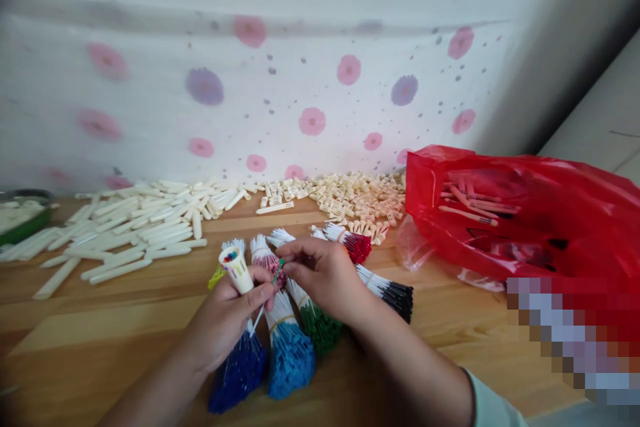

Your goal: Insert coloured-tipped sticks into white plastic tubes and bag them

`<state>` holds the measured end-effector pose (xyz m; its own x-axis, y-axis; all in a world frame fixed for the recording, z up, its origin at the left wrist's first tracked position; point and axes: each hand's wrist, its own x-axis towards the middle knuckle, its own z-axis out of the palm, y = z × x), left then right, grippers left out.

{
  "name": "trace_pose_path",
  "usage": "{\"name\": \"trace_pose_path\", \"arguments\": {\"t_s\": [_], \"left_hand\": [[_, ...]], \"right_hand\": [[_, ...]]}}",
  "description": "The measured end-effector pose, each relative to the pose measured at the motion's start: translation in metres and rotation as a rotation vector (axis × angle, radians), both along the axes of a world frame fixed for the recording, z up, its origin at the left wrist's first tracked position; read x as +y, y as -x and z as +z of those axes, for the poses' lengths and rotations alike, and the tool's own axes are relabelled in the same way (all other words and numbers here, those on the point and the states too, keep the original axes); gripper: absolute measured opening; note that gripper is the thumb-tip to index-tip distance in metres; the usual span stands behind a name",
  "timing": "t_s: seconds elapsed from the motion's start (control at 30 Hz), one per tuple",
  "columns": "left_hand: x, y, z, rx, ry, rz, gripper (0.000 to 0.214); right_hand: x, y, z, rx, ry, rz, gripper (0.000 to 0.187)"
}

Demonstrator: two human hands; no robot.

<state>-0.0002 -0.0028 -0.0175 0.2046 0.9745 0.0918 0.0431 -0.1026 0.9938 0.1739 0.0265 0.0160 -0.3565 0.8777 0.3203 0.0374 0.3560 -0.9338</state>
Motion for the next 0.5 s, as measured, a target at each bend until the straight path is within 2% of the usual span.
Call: {"name": "trace_pose_path", "arguments": {"t_s": [0.17,0.3,0.43,0.5], "left_hand": [[0.003,0.000,-0.013,-0.093,0.039,0.011,0.023],[0.003,-0.004,-0.007,-0.029,0.026,0.037,0.022],[0.003,-0.005,0.000,0.124,-0.117,0.031,0.018],[0.005,-0.003,-0.001,0.186,-0.226,0.099,0.013]], "right_hand": [[0.000,0.000,-0.010,0.040,0.018,-0.031,0.014],[0.000,0.004,-0.016,0.082,0.097,-0.064,0.016],[-0.005,0.003,-0.011,0.001,-0.021,-0.118,0.012],[-0.015,-0.008,-0.002,-0.013,-0.151,-0.177,0.009]]}}
